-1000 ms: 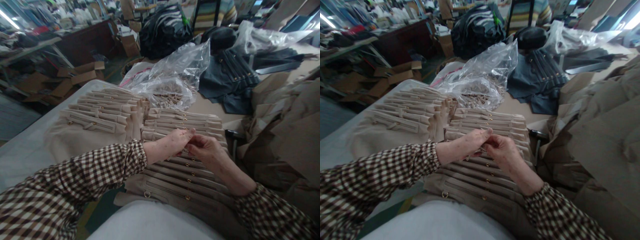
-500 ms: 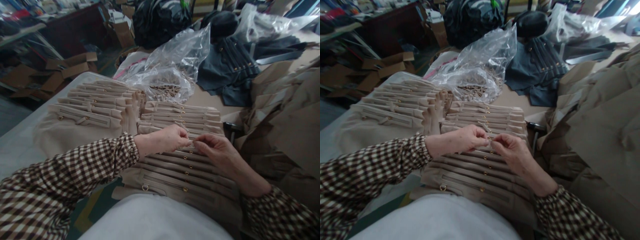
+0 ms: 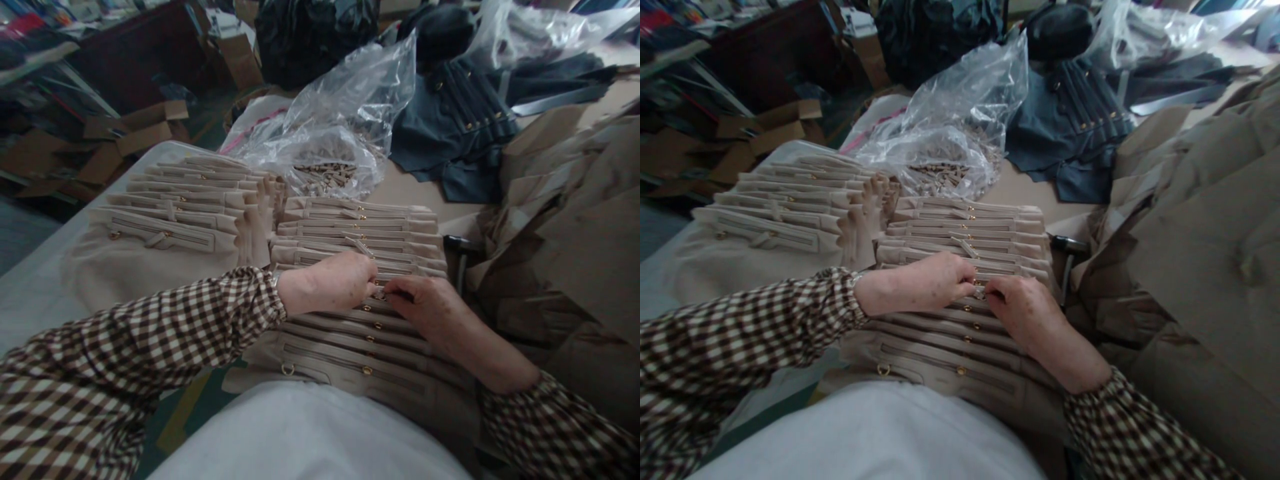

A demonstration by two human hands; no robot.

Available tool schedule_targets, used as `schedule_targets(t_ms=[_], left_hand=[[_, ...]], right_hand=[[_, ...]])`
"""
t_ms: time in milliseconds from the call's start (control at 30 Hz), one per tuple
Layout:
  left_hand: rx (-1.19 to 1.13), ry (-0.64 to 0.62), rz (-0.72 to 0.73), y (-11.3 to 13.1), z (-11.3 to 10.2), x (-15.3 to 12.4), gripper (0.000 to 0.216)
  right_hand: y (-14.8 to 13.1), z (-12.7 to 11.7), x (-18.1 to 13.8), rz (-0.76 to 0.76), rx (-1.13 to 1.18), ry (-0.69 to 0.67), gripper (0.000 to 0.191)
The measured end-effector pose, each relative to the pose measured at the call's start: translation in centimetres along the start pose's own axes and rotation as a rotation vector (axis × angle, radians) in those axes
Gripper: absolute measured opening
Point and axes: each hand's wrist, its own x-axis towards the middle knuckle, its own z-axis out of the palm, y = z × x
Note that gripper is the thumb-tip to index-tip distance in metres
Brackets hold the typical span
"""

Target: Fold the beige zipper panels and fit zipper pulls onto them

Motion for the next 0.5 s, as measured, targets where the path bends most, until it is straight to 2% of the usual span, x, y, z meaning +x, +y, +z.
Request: schedule_targets(t_ms=[333,500], left_hand=[[0.083,0.009,0.007,0.37,0.17,-0.43,0.028],[0.152,0.018,-0.046,0.58,0.54,-0.45,0.028]], right_hand=[[-0.71,-0.02,0.18,-0.002,-0.187,-0.095,0.012],[-0.88,0.38,0.54,0.065,-0.250,-0.109,0.011]])
